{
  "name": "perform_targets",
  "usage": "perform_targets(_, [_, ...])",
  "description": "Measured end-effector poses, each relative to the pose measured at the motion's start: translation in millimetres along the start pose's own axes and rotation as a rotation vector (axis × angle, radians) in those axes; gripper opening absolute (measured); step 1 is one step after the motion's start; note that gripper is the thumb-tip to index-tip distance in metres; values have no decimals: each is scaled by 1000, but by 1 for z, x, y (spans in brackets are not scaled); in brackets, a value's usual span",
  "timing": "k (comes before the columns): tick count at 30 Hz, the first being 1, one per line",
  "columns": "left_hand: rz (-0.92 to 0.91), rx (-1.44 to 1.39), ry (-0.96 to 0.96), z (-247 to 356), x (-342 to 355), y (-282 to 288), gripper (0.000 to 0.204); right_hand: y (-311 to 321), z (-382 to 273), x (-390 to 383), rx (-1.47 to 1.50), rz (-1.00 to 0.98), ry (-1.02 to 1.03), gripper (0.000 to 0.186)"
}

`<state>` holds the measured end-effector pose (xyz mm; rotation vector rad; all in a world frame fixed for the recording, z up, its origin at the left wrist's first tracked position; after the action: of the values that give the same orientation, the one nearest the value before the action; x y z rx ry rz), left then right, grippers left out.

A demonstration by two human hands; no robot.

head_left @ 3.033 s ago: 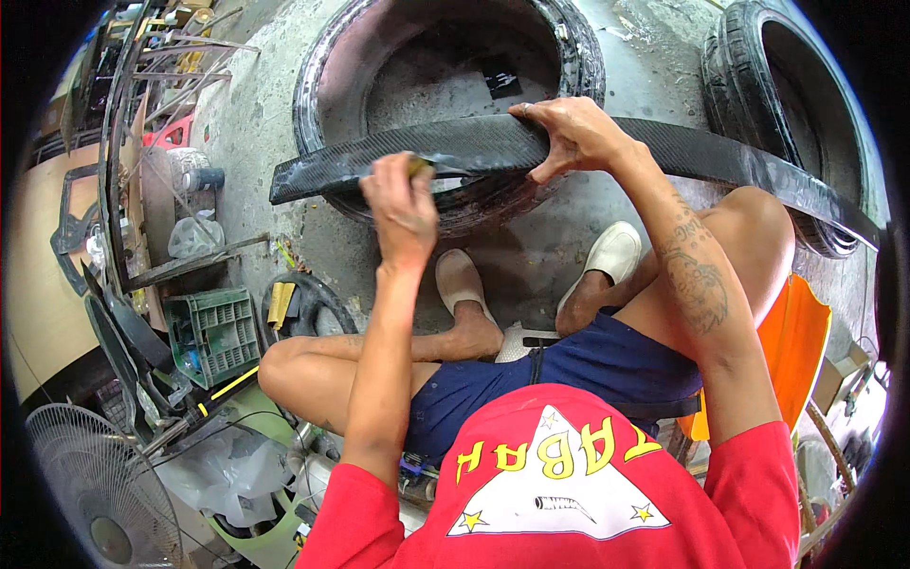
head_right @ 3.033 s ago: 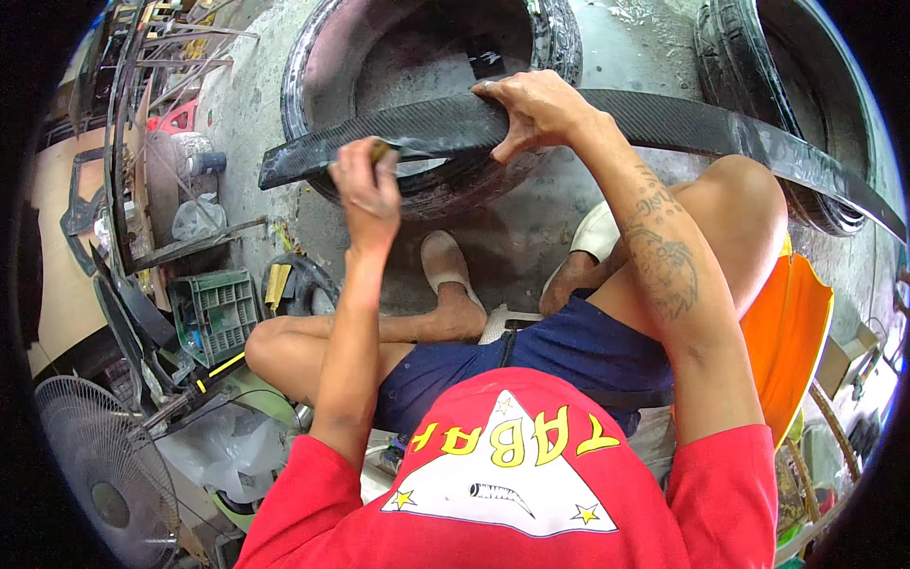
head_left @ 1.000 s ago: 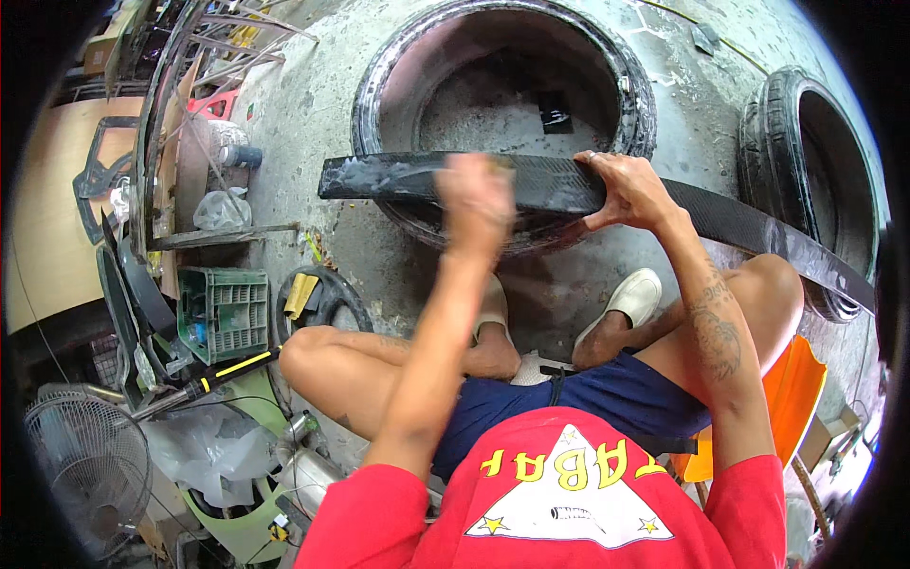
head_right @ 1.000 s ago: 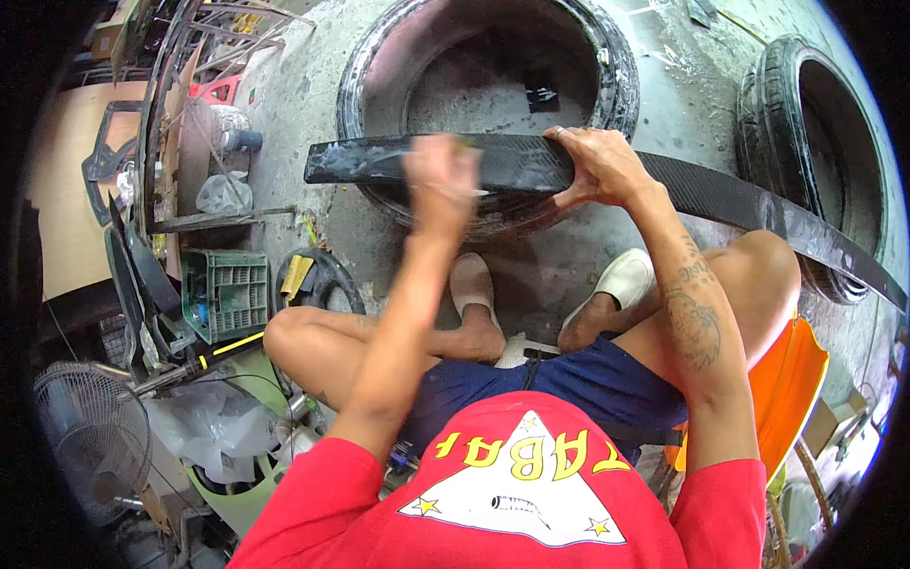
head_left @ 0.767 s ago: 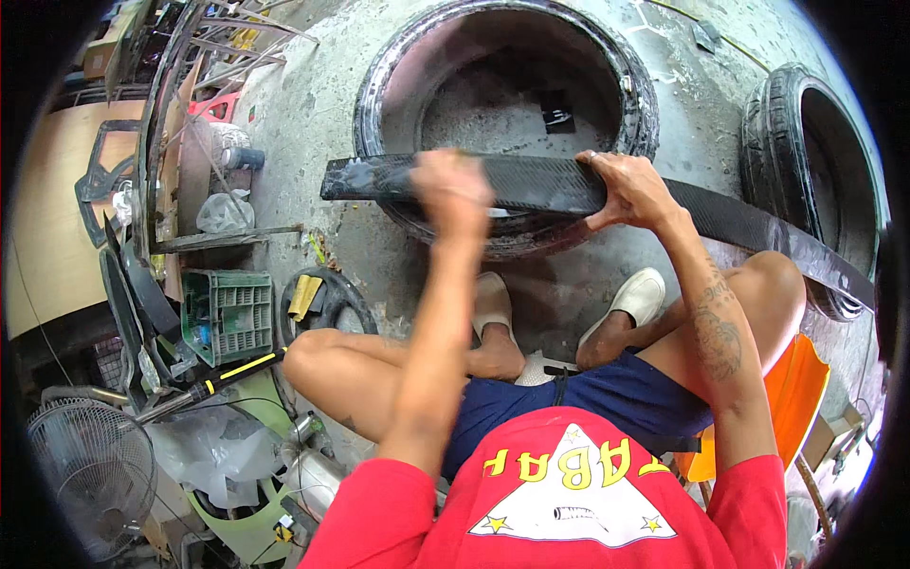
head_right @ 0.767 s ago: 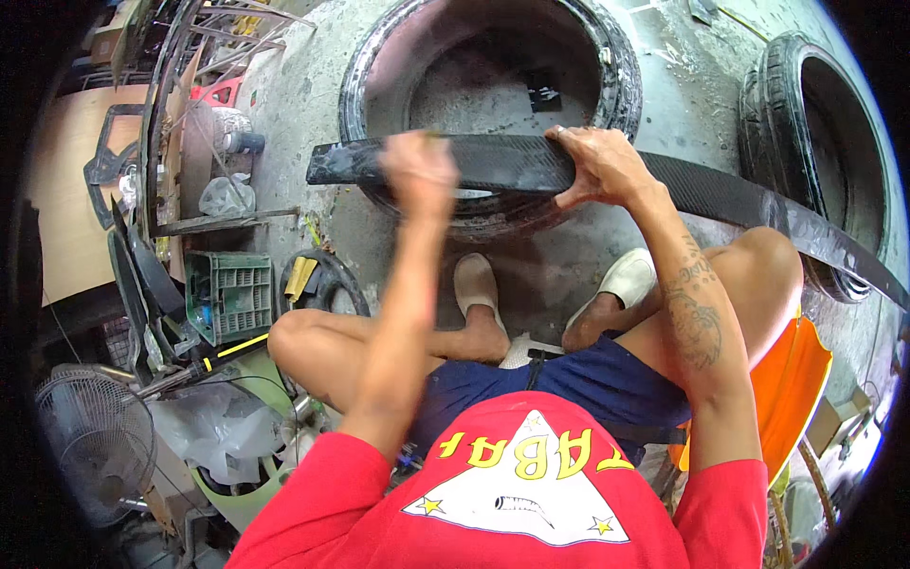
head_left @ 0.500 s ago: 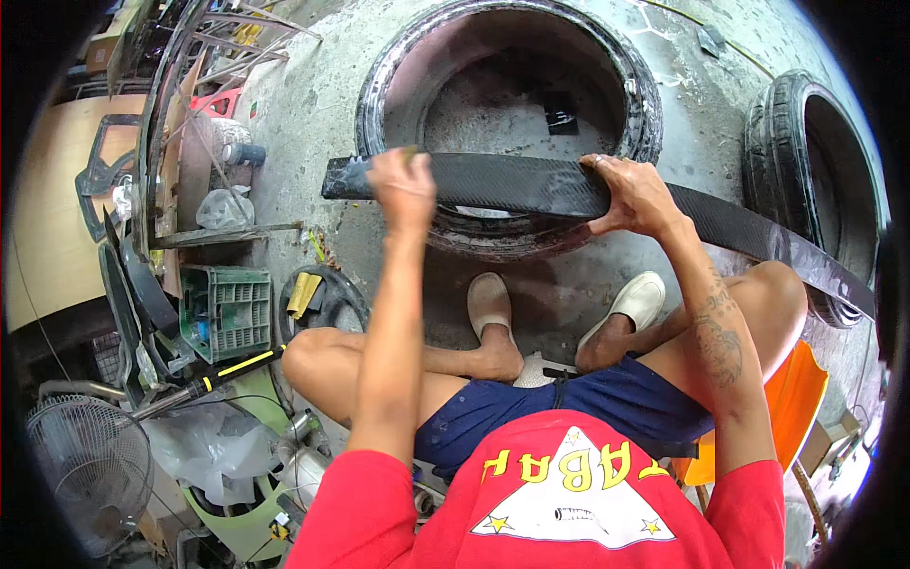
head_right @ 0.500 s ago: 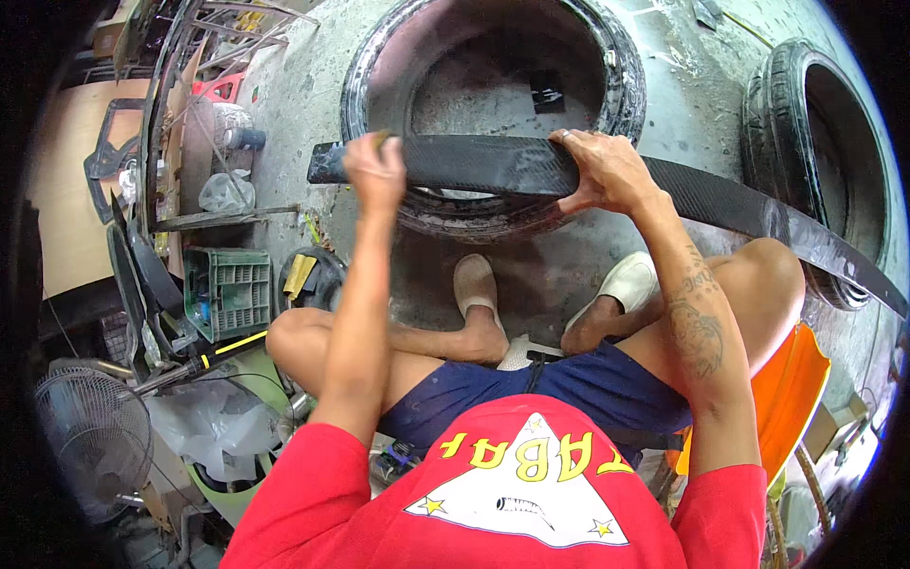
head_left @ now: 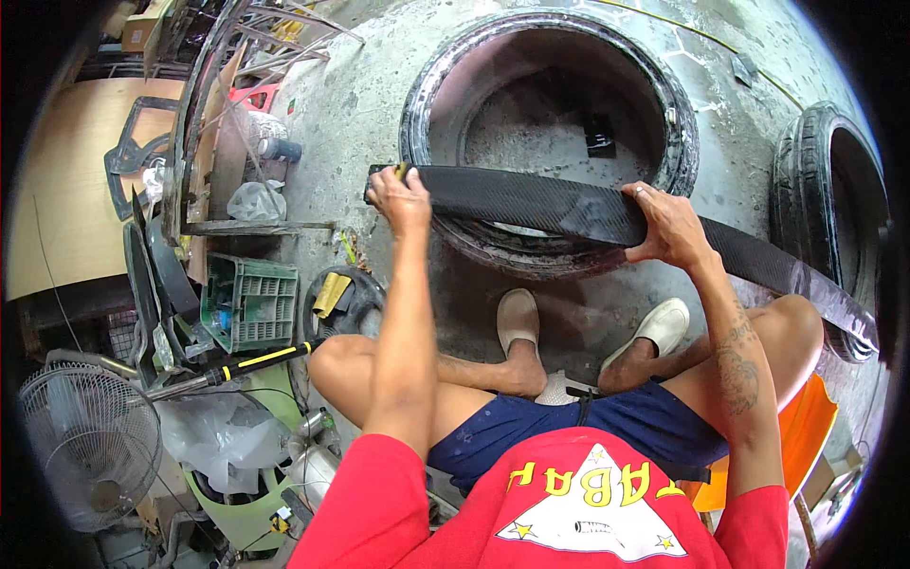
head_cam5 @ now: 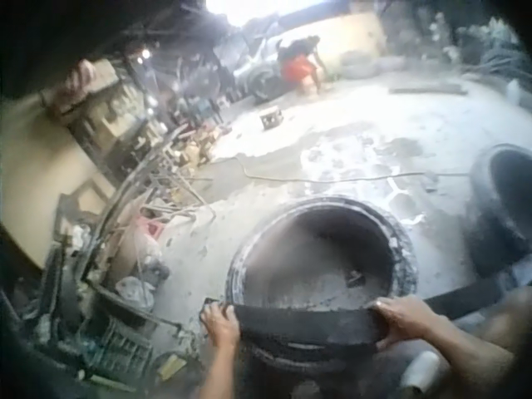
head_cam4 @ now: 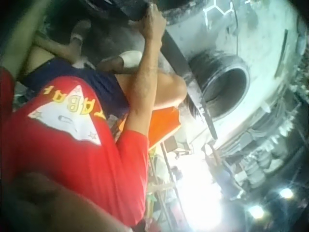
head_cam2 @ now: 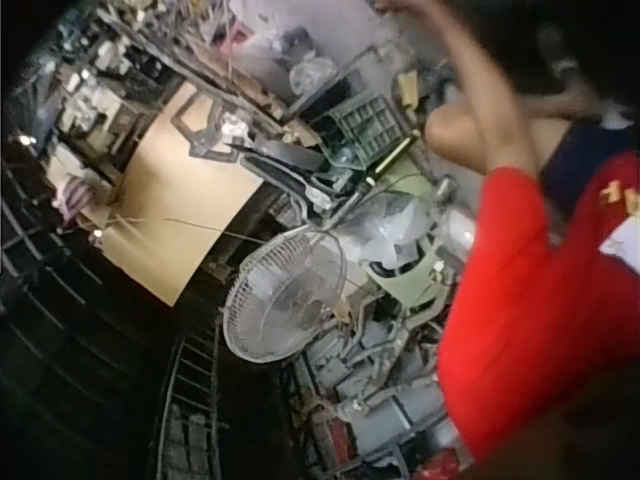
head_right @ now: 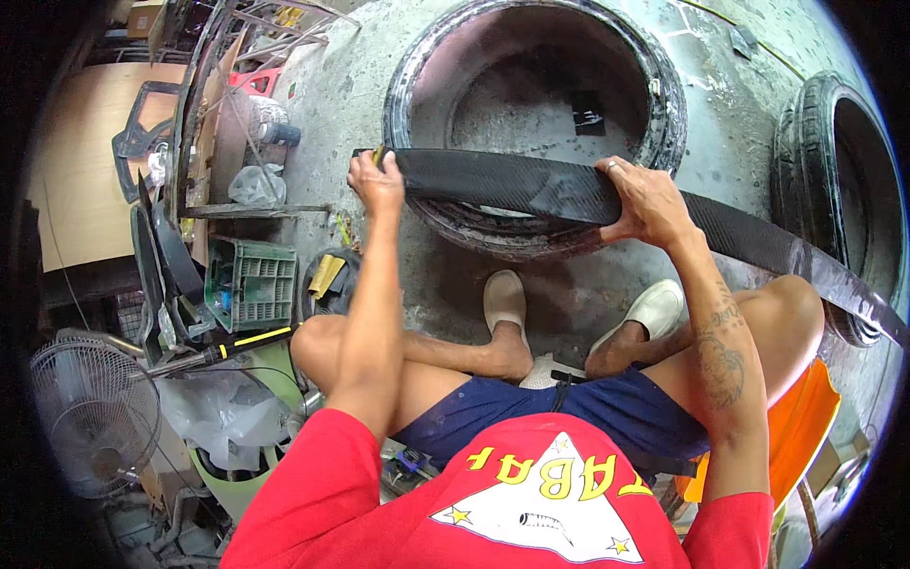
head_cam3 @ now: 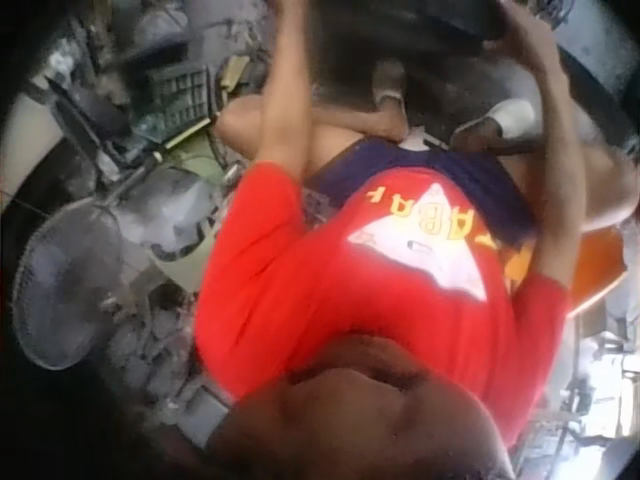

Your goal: Sanding and cleaning a carbon fiber car spoiler in an automotive repair shop.

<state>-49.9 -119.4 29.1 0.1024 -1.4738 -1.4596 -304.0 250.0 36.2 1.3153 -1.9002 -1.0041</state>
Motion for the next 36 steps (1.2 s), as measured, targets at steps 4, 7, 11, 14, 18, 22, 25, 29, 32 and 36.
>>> perform_targets(4, [-185,-372,-87,199,-78,-16,25,0,19,-20,-20,-23,-57,91])
perform_targets(7, [-264,-462,-311,239,-95,-8,25,-1,15,-18,-17,-10,-22,92])
perform_targets(11, [-175,-213,-32,74,-23,-1,20,2,8,-13,-34,41,20,92])
perform_targets(14, [-68,-105,50,90,-37,-9,20,-4,6,-7,-34,9,0,91])
perform_targets(18, [-259,-462,-183,291,-116,-9,25,-9,22,-19,-33,10,12,91])
perform_targets(22, [-247,-391,-307,218,-78,-13,26,-2,17,-18,-14,30,27,91])
perform_targets(25, [-99,-206,-16,96,-9,0,20,1,6,-10,-41,41,11,88])
perform_targets(29, [-211,-243,-104,212,-76,-18,27,-7,17,-10,-49,8,-6,89])
perform_targets(32, [-224,-450,-171,296,-114,-12,21,-10,22,-20,-84,86,46,89])
perform_targets(36, [-209,-372,-181,150,-44,-22,21,3,10,-15,-79,24,-18,88])
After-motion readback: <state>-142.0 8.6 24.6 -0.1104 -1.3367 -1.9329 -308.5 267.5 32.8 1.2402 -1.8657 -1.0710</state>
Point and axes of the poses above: each hand's wrist, its own x-axis towards the middle knuckle, its own y-axis out of the back of the hand, z = x × y, the point moved 4 cm from there along x, towards the middle knuckle
